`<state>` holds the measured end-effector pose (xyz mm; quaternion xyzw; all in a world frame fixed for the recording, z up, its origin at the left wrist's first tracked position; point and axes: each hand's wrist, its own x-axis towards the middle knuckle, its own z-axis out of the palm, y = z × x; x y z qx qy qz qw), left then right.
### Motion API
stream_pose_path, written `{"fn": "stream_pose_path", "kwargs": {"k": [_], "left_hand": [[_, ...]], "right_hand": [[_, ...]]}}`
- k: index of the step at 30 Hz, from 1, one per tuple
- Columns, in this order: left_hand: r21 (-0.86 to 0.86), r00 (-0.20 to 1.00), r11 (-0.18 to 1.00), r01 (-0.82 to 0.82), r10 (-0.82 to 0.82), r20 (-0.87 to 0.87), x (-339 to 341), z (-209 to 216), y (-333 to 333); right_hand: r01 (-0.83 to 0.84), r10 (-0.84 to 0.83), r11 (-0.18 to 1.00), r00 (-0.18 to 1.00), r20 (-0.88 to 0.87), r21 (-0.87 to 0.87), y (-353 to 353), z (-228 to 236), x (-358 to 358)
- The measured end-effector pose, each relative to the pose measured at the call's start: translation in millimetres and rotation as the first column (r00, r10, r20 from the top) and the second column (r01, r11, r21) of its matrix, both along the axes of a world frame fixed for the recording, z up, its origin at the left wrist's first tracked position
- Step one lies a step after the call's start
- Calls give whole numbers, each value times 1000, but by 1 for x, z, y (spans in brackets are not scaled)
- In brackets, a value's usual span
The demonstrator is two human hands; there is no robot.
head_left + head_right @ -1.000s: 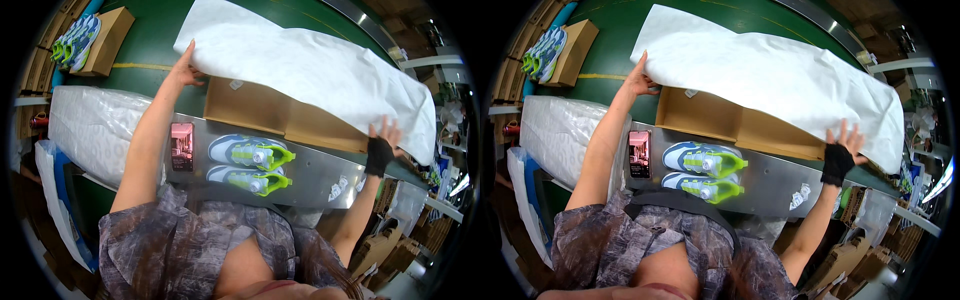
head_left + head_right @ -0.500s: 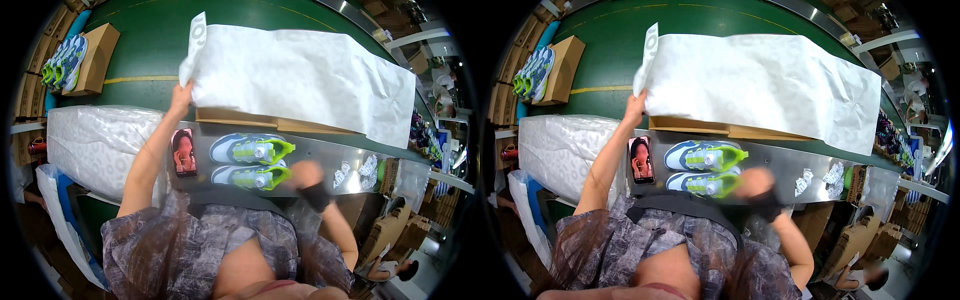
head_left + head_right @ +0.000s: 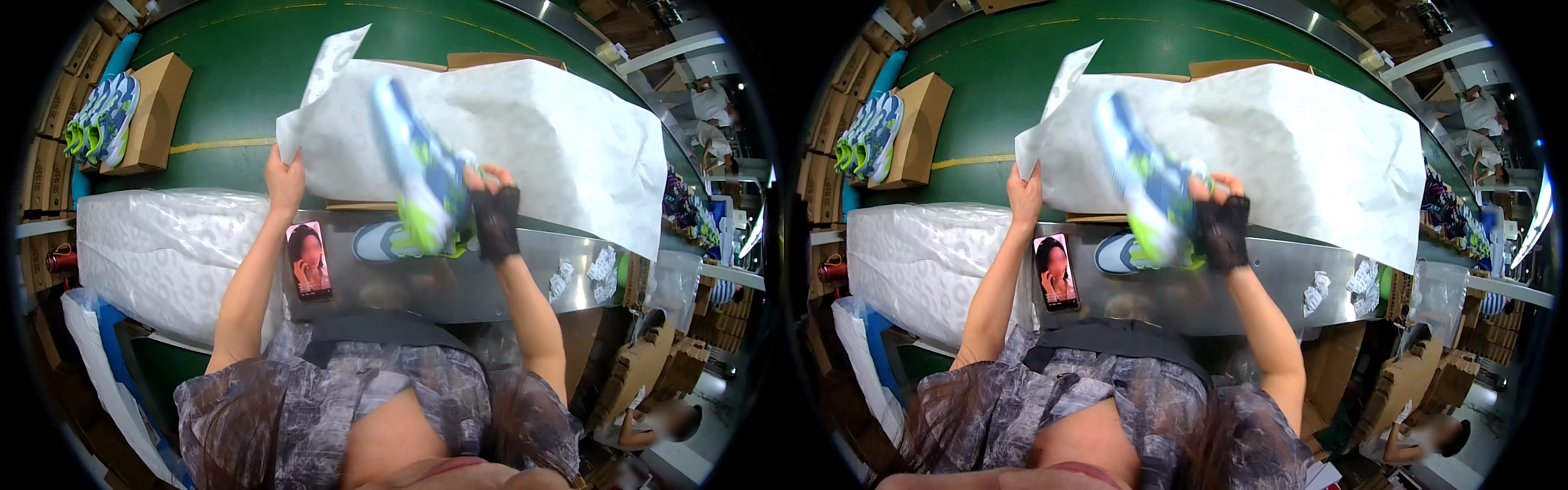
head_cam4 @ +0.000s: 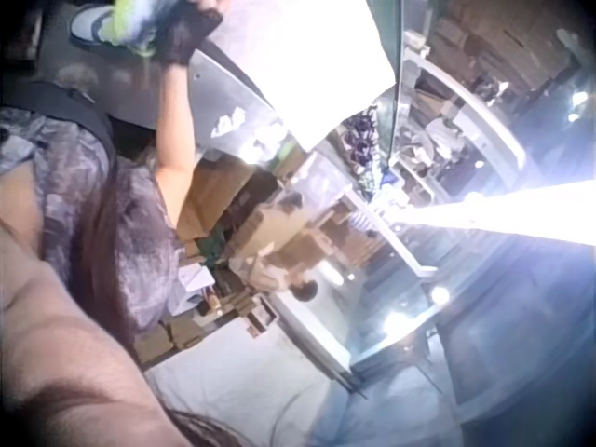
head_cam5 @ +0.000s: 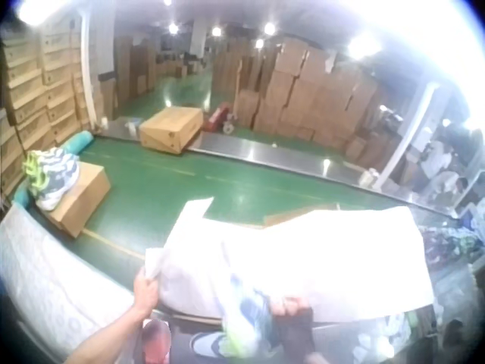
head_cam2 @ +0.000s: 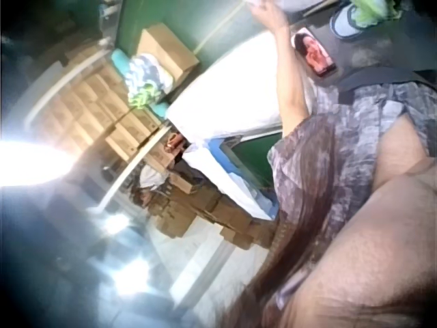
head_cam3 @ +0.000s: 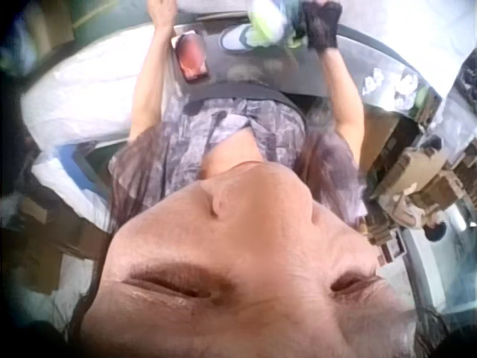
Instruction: The person places pairs of sneakers into cardboard boxes on a conveyor belt. They line each box with tissue paper, insert the shoes, and close the box before moving it along the belt. The process is repeated for multiple pairs of shoes.
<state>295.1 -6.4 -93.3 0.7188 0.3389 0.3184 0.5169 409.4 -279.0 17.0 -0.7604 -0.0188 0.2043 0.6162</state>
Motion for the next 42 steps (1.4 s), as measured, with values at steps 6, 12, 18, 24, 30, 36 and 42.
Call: {"fn": "stream_pose_path", "kwargs": {"k": [6,12,18,24,30,36,42], "left_hand": [[173,915,917,358,-382,130,29,49,-55],[-4,775,776,631,-630,-35,67,10,-40],[613,764,473,633,-511,-395,78,-26,-28],[444,550,370,816,-263,-793,65,-14,-21],[161,429,397,903,-835,-346,17,29,-73],[188,559,540,820,-686,-465,-32,-6,-132],[-369,648,573,732,-752,118,-50,59,-94]], "right_hand": [[182,-162,981,956,245,-62,102,-165,49],[-265,287,951,948,-139,159,111,-104,22],[128,-80,945,982,-169,301,16,-62,78],[168,-201,979,796,571,112,-28,0,35],[407,-415,910,882,-225,-80,-138,-116,-12],[119,-160,983,932,-324,-142,-69,-103,-30],[-120,97,958,990,99,259,-38,-13,-63]]}}
